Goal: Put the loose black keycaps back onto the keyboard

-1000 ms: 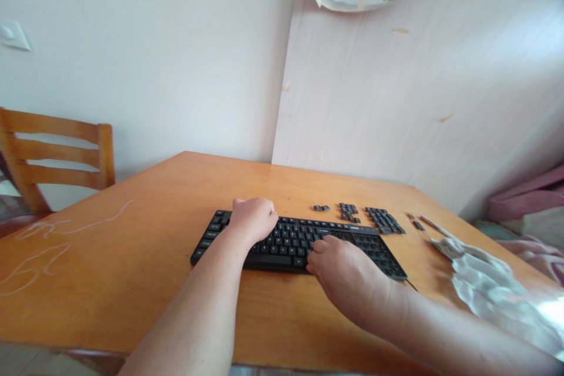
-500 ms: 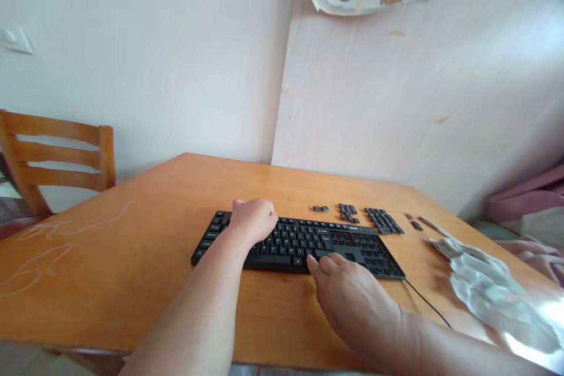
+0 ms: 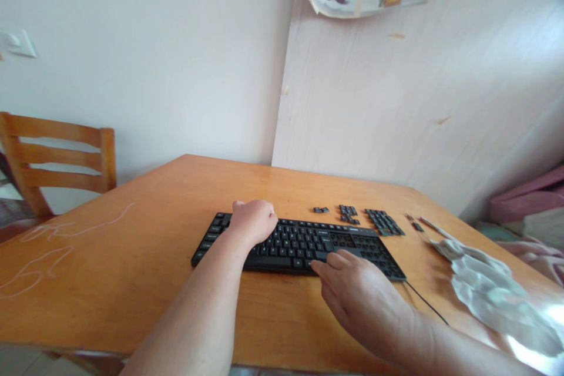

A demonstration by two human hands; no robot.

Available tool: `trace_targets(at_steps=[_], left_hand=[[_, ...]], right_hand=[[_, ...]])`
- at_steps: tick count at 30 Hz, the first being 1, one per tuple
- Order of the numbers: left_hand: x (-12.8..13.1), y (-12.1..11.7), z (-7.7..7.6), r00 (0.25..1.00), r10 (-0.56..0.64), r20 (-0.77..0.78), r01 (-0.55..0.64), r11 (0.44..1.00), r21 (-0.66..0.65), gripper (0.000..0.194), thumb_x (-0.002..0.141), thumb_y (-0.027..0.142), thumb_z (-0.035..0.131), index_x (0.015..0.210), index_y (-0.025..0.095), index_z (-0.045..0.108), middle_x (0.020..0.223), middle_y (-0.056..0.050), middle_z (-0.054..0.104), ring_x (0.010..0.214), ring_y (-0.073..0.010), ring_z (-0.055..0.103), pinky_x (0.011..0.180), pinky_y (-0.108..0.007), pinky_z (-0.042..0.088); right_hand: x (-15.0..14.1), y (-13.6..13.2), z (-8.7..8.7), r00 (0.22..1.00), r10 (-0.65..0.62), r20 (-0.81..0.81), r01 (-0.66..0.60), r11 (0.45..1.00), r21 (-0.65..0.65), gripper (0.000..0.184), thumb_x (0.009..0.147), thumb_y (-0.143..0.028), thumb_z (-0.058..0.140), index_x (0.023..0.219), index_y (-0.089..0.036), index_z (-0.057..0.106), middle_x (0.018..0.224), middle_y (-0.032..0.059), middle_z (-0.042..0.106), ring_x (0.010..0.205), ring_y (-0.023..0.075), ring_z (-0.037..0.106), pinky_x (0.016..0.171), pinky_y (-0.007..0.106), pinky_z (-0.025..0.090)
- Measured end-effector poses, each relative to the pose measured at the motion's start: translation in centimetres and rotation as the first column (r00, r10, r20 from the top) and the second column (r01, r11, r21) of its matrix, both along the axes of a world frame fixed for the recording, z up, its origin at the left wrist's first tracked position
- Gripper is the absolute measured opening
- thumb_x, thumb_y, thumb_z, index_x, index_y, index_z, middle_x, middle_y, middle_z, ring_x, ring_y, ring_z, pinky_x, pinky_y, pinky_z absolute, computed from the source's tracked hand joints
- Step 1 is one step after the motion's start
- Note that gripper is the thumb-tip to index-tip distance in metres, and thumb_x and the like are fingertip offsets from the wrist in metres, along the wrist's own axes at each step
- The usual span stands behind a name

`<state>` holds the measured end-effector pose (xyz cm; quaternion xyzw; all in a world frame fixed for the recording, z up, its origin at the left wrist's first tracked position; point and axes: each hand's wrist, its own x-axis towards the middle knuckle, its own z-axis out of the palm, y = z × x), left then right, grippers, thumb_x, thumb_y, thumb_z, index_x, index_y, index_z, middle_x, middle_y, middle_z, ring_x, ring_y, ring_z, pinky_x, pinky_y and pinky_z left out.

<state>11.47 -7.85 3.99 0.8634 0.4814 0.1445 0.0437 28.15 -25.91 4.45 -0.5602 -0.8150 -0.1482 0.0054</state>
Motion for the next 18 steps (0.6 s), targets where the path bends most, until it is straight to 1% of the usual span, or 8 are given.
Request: trace_targets(at_steps=[2,7,11,13,14,16,18], left_hand=[[0.0,0.0,0.0,1.000,0.003,0.001,-0.003,1.000,-0.006,0.032,0.087,0.028,0.042,0.071,0.020,0.068,0.083,-0.009,0.075,0.082,-0.0249,0.066,0.085,-0.044,0.040],[0.0,-0.1,0.2,1.000,0.004,-0.006,-0.004,1.000,-0.019,0.030,0.086,0.027,0.043,0.073,0.020,0.069,0.084,-0.008,0.075,0.083,-0.0244,0.066,0.087,-0.043,0.040],[0.0,-0.2,0.3,1.000,0.004,-0.009,-0.004,1.000,-0.017,0.030,0.085,0.027,0.043,0.071,0.020,0.068,0.083,-0.008,0.075,0.082,-0.0245,0.066,0.086,-0.043,0.040],[0.0,-0.2,0.2,1.000,0.006,-0.006,-0.006,1.000,-0.018,0.030,0.086,0.027,0.043,0.072,0.020,0.069,0.084,-0.008,0.075,0.083,-0.0241,0.066,0.087,-0.043,0.040],[0.0,-0.2,0.2,1.000,0.008,-0.006,-0.008,1.000,-0.020,0.030,0.086,0.027,0.043,0.072,0.020,0.069,0.084,-0.008,0.075,0.083,-0.0239,0.066,0.088,-0.043,0.039],[0.0,-0.1,0.2,1.000,0.008,-0.007,-0.008,1.000,-0.021,0.031,0.087,0.026,0.042,0.072,0.020,0.069,0.084,-0.008,0.075,0.083,-0.0237,0.066,0.089,-0.043,0.039],[0.0,-0.1,0.1,1.000,0.004,-0.006,-0.004,1.000,-0.018,0.032,0.087,0.027,0.042,0.072,0.020,0.068,0.085,-0.008,0.075,0.083,-0.0235,0.066,0.088,-0.043,0.040]], right_hand=[[0.0,0.0,0.0,1.000,0.016,-0.011,-0.016,1.000,-0.022,0.026,0.090,-0.010,0.046,0.097,-0.018,0.069,0.079,0.0038,0.065,0.071,0.0192,0.056,0.065,0.034,0.036],[0.0,-0.3,0.0,0.996,-0.020,-0.088,0.017,0.999,-0.036,0.025,0.089,-0.011,0.046,0.095,-0.018,0.069,0.079,0.0043,0.065,0.072,0.0188,0.057,0.066,0.032,0.037],[0.8,0.3,1.2,0.975,-0.060,-0.212,0.048,0.997,-0.063,0.024,0.092,-0.014,0.045,0.086,-0.020,0.068,0.077,0.0033,0.064,0.073,0.0167,0.058,0.066,0.028,0.038],[1.9,1.5,2.1,0.957,-0.091,-0.277,0.079,0.995,-0.055,0.026,0.094,-0.018,0.044,0.087,-0.020,0.069,0.078,0.0036,0.065,0.076,0.0162,0.060,0.068,0.026,0.040],[2.6,2.4,2.5,0.949,-0.092,-0.302,0.080,0.996,-0.050,0.027,0.095,-0.020,0.044,0.090,-0.021,0.071,0.081,0.0040,0.067,0.078,0.0160,0.061,0.071,0.026,0.041],[4.4,4.8,3.0,0.939,-0.119,-0.324,0.110,0.993,-0.045,0.028,0.095,-0.024,0.046,0.100,-0.021,0.073,0.092,0.0053,0.071,0.086,0.0173,0.064,0.078,0.026,0.044],[6.3,7.5,3.0,0.929,-0.200,-0.310,0.191,0.980,-0.058,0.030,0.094,-0.027,0.048,0.110,-0.020,0.072,0.107,0.0071,0.072,0.098,0.0197,0.065,0.087,0.028,0.045]])
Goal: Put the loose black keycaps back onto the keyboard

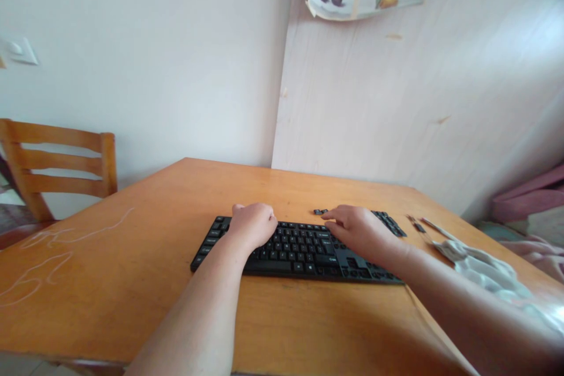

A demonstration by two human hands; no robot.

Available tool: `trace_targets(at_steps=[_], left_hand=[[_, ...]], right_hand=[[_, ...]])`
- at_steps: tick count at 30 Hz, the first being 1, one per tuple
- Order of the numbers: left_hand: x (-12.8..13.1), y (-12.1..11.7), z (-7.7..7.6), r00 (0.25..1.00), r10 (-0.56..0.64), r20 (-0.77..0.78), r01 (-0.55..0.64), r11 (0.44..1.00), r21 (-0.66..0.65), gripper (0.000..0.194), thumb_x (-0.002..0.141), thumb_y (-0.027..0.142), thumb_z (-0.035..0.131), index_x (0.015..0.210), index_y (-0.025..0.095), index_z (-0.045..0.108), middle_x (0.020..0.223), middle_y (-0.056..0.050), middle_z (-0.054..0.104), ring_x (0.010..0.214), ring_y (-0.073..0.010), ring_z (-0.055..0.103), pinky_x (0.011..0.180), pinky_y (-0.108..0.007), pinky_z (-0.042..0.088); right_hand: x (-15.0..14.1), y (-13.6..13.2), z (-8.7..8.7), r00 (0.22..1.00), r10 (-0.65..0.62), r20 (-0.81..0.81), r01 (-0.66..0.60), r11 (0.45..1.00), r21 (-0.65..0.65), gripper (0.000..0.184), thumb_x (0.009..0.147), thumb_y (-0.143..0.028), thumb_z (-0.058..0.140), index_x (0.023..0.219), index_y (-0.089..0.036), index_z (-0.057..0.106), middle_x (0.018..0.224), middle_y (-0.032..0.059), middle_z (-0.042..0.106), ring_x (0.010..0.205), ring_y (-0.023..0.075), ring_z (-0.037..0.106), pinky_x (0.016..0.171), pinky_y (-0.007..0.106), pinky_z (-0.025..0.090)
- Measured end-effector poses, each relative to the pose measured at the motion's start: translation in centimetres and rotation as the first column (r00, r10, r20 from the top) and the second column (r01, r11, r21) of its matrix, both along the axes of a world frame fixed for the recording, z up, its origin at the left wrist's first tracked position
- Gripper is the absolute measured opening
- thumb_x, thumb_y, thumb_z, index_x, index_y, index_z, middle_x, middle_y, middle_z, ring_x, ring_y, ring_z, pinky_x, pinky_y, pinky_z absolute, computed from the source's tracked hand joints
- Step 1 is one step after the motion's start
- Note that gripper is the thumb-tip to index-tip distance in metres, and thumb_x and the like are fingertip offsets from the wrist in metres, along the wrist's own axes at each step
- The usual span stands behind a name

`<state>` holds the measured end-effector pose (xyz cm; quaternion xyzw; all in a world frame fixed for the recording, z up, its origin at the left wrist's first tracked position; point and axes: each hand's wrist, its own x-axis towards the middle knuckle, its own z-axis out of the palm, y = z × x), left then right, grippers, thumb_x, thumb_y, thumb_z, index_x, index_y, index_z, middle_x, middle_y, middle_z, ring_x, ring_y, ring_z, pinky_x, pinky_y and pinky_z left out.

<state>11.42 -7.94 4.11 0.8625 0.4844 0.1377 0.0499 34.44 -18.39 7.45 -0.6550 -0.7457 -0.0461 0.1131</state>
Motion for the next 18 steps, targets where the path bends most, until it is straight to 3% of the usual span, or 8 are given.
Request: trace_targets(at_steps=[2,7,13,18], left_hand=[[0.0,0.0,0.0,1.000,-0.005,0.002,0.005,1.000,0.006,0.031,0.087,0.027,0.042,0.071,0.020,0.068,0.085,-0.007,0.075,0.084,-0.0240,0.067,0.086,-0.043,0.040],[0.0,-0.3,0.3,1.000,-0.001,-0.001,0.001,1.000,0.008,0.032,0.087,0.029,0.042,0.071,0.020,0.067,0.085,-0.008,0.075,0.084,-0.0245,0.067,0.084,-0.042,0.042],[0.0,-0.3,0.4,1.000,-0.004,-0.001,0.004,1.000,-0.006,0.032,0.088,0.028,0.041,0.072,0.020,0.068,0.087,-0.008,0.075,0.087,-0.0248,0.067,0.086,-0.043,0.041],[0.0,-0.3,0.5,1.000,-0.001,-0.011,0.001,1.000,-0.022,0.031,0.088,0.029,0.042,0.073,0.020,0.068,0.084,-0.008,0.075,0.084,-0.0232,0.066,0.088,-0.042,0.040]], right_hand=[[1.6,2.6,-0.4,0.997,-0.062,0.054,0.067,0.993,-0.095,0.032,0.092,-0.029,0.050,0.116,-0.021,0.071,0.115,0.0060,0.072,0.106,0.0210,0.064,0.092,0.029,0.045],[3.5,6.9,-1.6,0.988,-0.110,0.104,0.127,0.978,-0.165,0.034,0.086,-0.025,0.056,0.115,-0.020,0.073,0.117,0.0085,0.072,0.109,0.0247,0.064,0.093,0.031,0.046],[3.7,8.8,-2.4,0.983,-0.124,0.137,0.152,0.965,-0.212,0.036,0.085,-0.026,0.057,0.118,-0.022,0.072,0.123,0.0084,0.069,0.111,0.0249,0.064,0.093,0.031,0.046],[3.6,9.7,-2.7,0.980,-0.122,0.155,0.156,0.960,-0.232,0.033,0.083,-0.024,0.057,0.111,-0.024,0.075,0.115,0.0065,0.073,0.104,0.0239,0.066,0.087,0.030,0.048]])
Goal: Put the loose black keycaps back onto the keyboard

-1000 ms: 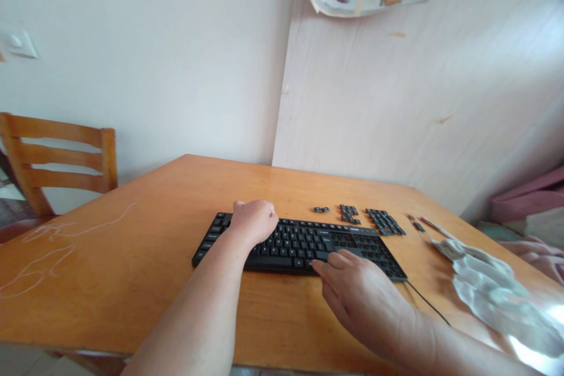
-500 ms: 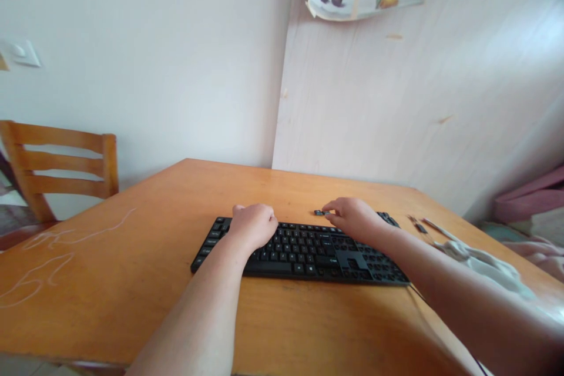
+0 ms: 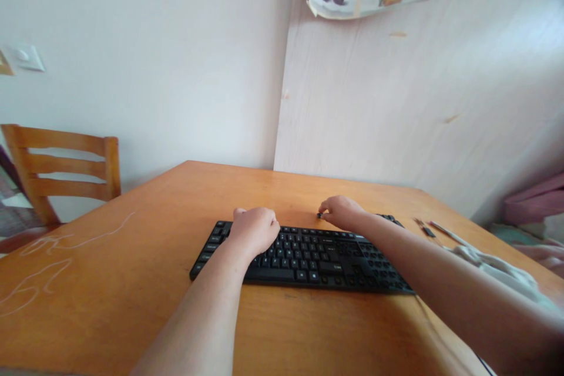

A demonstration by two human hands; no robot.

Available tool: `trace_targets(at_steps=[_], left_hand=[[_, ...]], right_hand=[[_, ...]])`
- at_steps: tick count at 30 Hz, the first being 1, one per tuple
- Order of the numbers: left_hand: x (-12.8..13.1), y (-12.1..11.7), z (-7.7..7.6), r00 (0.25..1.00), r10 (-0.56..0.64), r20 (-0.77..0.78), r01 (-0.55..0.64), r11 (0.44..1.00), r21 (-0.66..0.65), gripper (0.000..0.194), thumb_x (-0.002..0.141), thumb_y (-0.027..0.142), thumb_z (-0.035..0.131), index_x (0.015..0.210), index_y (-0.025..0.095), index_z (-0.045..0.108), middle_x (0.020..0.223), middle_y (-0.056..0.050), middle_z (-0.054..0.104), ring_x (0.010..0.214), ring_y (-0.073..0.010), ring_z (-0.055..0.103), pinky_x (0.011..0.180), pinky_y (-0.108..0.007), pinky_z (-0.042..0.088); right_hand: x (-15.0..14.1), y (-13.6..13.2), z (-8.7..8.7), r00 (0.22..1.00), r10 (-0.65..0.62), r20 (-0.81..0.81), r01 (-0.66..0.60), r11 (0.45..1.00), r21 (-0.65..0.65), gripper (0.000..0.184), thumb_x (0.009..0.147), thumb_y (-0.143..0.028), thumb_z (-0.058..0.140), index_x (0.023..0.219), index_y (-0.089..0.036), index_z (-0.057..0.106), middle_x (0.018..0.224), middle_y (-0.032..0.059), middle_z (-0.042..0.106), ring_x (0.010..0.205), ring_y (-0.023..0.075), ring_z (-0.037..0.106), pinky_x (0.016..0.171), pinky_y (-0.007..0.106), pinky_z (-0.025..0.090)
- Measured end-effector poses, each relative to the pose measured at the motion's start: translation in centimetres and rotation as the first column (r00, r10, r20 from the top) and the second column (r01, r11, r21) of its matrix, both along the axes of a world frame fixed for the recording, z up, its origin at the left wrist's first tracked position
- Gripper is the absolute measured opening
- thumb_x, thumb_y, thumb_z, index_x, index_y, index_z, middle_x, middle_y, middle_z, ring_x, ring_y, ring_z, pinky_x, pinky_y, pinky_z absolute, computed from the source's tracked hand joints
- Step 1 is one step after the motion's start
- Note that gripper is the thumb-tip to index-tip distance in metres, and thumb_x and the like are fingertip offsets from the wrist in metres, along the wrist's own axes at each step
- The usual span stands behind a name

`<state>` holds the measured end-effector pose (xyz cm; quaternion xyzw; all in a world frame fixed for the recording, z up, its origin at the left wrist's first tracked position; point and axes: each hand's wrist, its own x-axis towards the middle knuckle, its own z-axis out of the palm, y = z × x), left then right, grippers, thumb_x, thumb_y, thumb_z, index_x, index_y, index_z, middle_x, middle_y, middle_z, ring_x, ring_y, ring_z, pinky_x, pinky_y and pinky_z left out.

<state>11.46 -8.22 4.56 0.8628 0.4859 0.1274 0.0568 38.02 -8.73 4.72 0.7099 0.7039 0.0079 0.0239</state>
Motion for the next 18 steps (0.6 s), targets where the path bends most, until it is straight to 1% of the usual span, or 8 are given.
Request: trace_targets(at_steps=[6,10,14,16,18], left_hand=[[0.0,0.1,-0.1,1.000,-0.002,0.002,0.002,1.000,0.007,0.033,0.089,0.029,0.042,0.075,0.020,0.070,0.086,-0.008,0.074,0.086,-0.0239,0.066,0.089,-0.043,0.039],[0.0,0.1,-0.2,1.000,-0.009,0.004,0.009,1.000,0.010,0.032,0.088,0.029,0.042,0.074,0.021,0.069,0.086,-0.008,0.075,0.085,-0.0252,0.066,0.089,-0.044,0.040],[0.0,0.2,-0.3,1.000,-0.008,-0.002,0.008,1.000,0.024,0.033,0.089,0.029,0.041,0.073,0.021,0.069,0.085,-0.008,0.074,0.084,-0.0245,0.067,0.088,-0.043,0.040],[0.0,0.3,-0.3,1.000,-0.009,-0.004,0.009,1.000,0.030,0.033,0.089,0.028,0.041,0.073,0.021,0.069,0.085,-0.008,0.074,0.084,-0.0246,0.067,0.088,-0.043,0.040],[0.0,0.4,-0.4,1.000,-0.009,0.002,0.009,1.000,0.027,0.033,0.088,0.028,0.041,0.074,0.021,0.070,0.086,-0.008,0.075,0.086,-0.0249,0.067,0.089,-0.043,0.040]], right_hand=[[-0.6,-0.4,0.3,1.000,0.014,-0.009,-0.014,1.000,0.012,0.029,0.083,-0.025,0.058,0.105,-0.022,0.077,0.111,0.0079,0.073,0.100,0.0232,0.066,0.083,0.030,0.048],[-1.4,-1.9,1.4,0.998,0.016,-0.058,-0.013,0.998,0.055,0.028,0.087,-0.029,0.057,0.105,-0.019,0.076,0.107,0.0086,0.074,0.097,0.0222,0.066,0.082,0.029,0.048],[-2.7,-5.0,2.9,0.988,0.096,-0.121,-0.087,0.993,0.080,0.025,0.089,-0.032,0.057,0.104,-0.022,0.075,0.105,0.0044,0.074,0.096,0.0173,0.065,0.081,0.025,0.046],[-3.6,-7.2,3.4,0.971,0.176,-0.161,-0.160,0.981,0.109,0.022,0.089,-0.031,0.058,0.101,-0.022,0.075,0.097,0.0031,0.073,0.088,0.0161,0.065,0.077,0.025,0.045],[-4.6,-9.5,3.5,0.948,0.267,-0.173,-0.242,0.959,0.149,0.018,0.088,-0.029,0.059,0.094,-0.022,0.074,0.090,0.0029,0.072,0.083,0.0161,0.063,0.075,0.026,0.044]])
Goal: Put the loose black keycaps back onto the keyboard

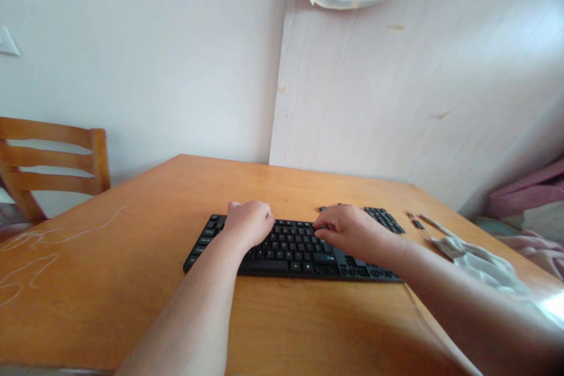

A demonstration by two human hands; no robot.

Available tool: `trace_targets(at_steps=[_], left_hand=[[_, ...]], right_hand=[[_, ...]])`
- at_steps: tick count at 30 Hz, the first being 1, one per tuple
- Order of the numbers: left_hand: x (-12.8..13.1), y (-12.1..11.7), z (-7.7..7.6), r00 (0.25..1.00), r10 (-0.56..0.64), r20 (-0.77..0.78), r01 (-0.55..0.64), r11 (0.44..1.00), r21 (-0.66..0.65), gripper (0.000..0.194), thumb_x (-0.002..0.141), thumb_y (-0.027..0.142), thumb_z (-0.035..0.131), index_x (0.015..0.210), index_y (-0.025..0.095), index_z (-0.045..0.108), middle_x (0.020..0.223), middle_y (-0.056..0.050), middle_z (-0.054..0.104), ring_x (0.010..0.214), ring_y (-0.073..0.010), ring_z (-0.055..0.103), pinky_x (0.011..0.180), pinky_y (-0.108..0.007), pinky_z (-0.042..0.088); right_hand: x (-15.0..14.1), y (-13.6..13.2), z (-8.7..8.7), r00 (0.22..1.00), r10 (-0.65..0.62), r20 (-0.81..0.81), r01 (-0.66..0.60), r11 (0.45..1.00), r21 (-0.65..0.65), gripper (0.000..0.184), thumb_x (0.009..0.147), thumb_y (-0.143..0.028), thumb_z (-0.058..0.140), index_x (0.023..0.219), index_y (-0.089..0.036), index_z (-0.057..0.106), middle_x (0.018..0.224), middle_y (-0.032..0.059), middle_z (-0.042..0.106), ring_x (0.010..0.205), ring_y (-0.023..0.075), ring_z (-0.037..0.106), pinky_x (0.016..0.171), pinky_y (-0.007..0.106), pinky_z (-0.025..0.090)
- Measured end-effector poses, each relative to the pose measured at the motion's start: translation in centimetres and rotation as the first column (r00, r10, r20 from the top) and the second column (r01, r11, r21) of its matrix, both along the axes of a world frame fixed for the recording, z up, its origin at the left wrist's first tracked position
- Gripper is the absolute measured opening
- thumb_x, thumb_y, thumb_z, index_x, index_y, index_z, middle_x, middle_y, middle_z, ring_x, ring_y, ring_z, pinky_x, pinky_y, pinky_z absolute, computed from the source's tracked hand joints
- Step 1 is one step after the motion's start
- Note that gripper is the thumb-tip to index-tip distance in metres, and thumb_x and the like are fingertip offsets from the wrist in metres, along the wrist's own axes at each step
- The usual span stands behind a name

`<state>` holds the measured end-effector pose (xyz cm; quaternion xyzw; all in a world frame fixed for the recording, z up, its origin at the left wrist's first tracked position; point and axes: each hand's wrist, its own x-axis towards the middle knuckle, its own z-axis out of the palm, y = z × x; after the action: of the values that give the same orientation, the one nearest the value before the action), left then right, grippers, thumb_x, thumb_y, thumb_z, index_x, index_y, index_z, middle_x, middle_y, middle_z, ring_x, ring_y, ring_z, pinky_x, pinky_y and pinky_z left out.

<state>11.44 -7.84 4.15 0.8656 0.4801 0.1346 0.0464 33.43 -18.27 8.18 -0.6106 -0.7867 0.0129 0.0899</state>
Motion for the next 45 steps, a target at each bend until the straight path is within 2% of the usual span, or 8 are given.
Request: trace_targets(at_steps=[4,8,23,30,34,38,41,45], left_hand=[[0.0,0.0,-0.1,1.000,-0.005,0.024,0.005,1.000,-0.014,0.033,0.088,0.029,0.041,0.074,0.022,0.069,0.087,-0.007,0.075,0.087,-0.0244,0.067,0.090,-0.043,0.039],[0.0,0.0,-0.1,1.000,-0.003,0.021,0.003,1.000,0.001,0.033,0.088,0.028,0.040,0.072,0.021,0.068,0.084,-0.007,0.075,0.085,-0.0243,0.067,0.087,-0.043,0.040],[0.0,-0.1,0.0,1.000,0.010,0.021,-0.010,1.000,-0.015,0.032,0.088,0.028,0.041,0.073,0.021,0.068,0.086,-0.008,0.076,0.086,-0.0242,0.066,0.089,-0.044,0.039],[0.0,-0.1,-0.1,1.000,0.003,0.022,-0.003,1.000,-0.008,0.034,0.088,0.030,0.040,0.074,0.021,0.069,0.087,-0.008,0.075,0.087,-0.0249,0.066,0.086,-0.044,0.040],[0.0,-0.1,0.0,1.000,0.004,0.023,-0.004,1.000,-0.012,0.033,0.088,0.030,0.041,0.073,0.020,0.069,0.086,-0.008,0.076,0.085,-0.0240,0.066,0.086,-0.043,0.040],[0.1,-0.2,0.0,1.000,0.008,0.020,-0.008,1.000,0.000,0.034,0.087,0.029,0.041,0.072,0.021,0.069,0.085,-0.008,0.075,0.084,-0.0243,0.066,0.087,-0.044,0.040],[0.0,-0.2,0.0,1.000,0.000,0.009,0.000,1.000,0.005,0.034,0.087,0.028,0.040,0.072,0.021,0.069,0.084,-0.009,0.075,0.083,-0.0254,0.066,0.087,-0.045,0.040],[0.0,-0.1,-0.1,1.000,0.003,0.007,-0.003,1.000,0.014,0.034,0.087,0.030,0.040,0.073,0.021,0.069,0.085,-0.009,0.074,0.084,-0.0266,0.066,0.085,-0.045,0.040]], right_hand=[[-1.4,-3.6,-0.5,0.996,0.084,-0.031,-0.084,0.996,-0.014,0.015,0.089,-0.027,0.059,0.088,-0.021,0.072,0.085,0.0019,0.070,0.081,0.0153,0.062,0.074,0.025,0.042],[-1.8,-4.9,-1.2,0.995,0.098,-0.018,-0.098,0.994,-0.039,0.016,0.091,-0.026,0.057,0.083,-0.021,0.070,0.083,0.0019,0.068,0.082,0.0154,0.061,0.074,0.025,0.041],[-2.4,-5.2,-1.8,0.998,0.039,0.055,-0.035,0.997,-0.067,0.017,0.090,-0.024,0.057,0.077,-0.019,0.066,0.080,0.0022,0.065,0.081,0.0159,0.060,0.074,0.026,0.041],[-4.0,-5.1,-0.7,0.982,-0.017,0.189,0.043,0.990,-0.132,0.018,0.089,-0.020,0.057,0.075,-0.018,0.067,0.082,0.0048,0.068,0.083,0.0179,0.062,0.074,0.027,0.041],[-4.7,-5.6,-1.0,0.948,-0.025,0.316,0.068,0.989,-0.128,0.019,0.091,-0.016,0.052,0.080,-0.018,0.068,0.084,0.0067,0.069,0.081,0.0206,0.063,0.069,0.030,0.041],[-4.6,-6.7,-3.1,0.918,-0.039,0.395,0.051,0.999,-0.018,0.020,0.089,-0.011,0.050,0.086,-0.019,0.068,0.082,0.0068,0.068,0.073,0.0210,0.062,0.063,0.032,0.040],[-4.5,-7.7,-4.5,0.877,-0.067,0.476,0.048,0.997,0.052,0.027,0.089,-0.009,0.048,0.106,-0.017,0.067,0.080,0.0076,0.068,0.069,0.0207,0.061,0.057,0.032,0.039],[-4.8,-8.6,-4.8,0.816,-0.056,0.575,0.028,0.998,0.057,0.046,0.086,-0.005,0.049,0.130,-0.010,0.058,0.085,0.0109,0.069,0.072,0.0208,0.062,0.055,0.031,0.040]])
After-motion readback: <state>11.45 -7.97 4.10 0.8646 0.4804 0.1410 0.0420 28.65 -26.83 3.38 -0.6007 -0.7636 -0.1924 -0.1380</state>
